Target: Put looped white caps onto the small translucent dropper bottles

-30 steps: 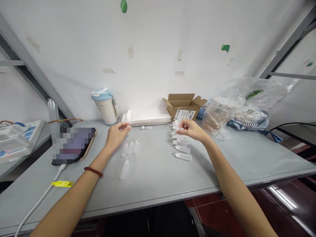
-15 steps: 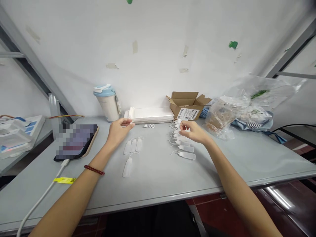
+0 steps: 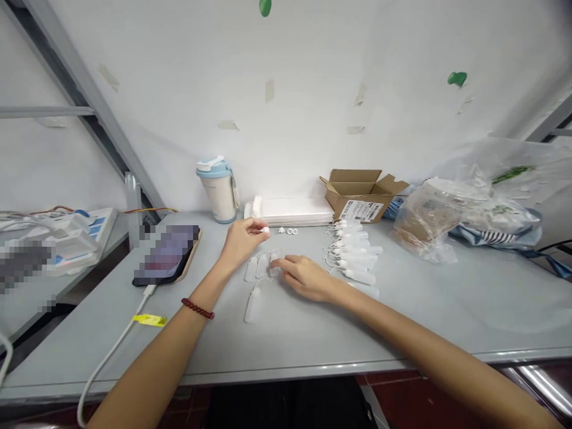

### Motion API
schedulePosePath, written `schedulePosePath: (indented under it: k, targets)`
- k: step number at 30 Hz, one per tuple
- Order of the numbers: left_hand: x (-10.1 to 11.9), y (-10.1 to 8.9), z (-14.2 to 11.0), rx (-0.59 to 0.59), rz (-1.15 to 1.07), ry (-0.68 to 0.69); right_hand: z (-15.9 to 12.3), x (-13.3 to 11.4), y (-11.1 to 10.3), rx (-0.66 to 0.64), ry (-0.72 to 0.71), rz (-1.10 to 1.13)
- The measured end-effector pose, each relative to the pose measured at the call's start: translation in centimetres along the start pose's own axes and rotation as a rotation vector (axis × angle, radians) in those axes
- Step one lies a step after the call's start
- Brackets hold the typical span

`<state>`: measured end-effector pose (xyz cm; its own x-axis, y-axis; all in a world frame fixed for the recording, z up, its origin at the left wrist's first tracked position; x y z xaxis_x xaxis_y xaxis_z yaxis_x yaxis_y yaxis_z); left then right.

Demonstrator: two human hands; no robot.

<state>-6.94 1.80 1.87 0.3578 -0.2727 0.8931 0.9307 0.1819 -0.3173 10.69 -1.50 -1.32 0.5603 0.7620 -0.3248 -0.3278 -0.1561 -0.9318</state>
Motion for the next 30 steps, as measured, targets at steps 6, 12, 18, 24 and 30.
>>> schedulePosePath:
  k: [6,12,18,24,30]
  targets:
    - [-0.1,0.6,-0.4,-0.055,0.003,0.002,-0.7,0.6,0.1,0.035,0.070,-0.093]
    - [0.3,0.9,-1.1,-0.216,-0.064,-0.105,-1.9,1.8,-1.0,0.303,0.155,0.083]
    - [0.7,1.3,-1.7,-0.359,-0.253,-0.253,-2.8,1.2,-2.8,0.521,0.201,0.349]
    - [1.0,1.7,-1.8,-0.292,-0.386,-0.236,-3.0,0.8,-3.1,0.406,0.268,0.742]
    - [1.3,1.6,-1.9,-0.414,-0.288,-0.169,-2.8,1.0,-3.0,0.307,0.233,1.022]
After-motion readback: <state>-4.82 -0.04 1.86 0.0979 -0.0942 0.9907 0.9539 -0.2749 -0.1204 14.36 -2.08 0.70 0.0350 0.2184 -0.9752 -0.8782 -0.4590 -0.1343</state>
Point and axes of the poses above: each hand's wrist, its own z-axis towards the middle knuckle, its own y-axis out of the palm, x = y × z, the point moved 2 cm from there along z, towards the middle knuckle, and after that the axes turned 2 degrees about y, right-handed, at the moved point
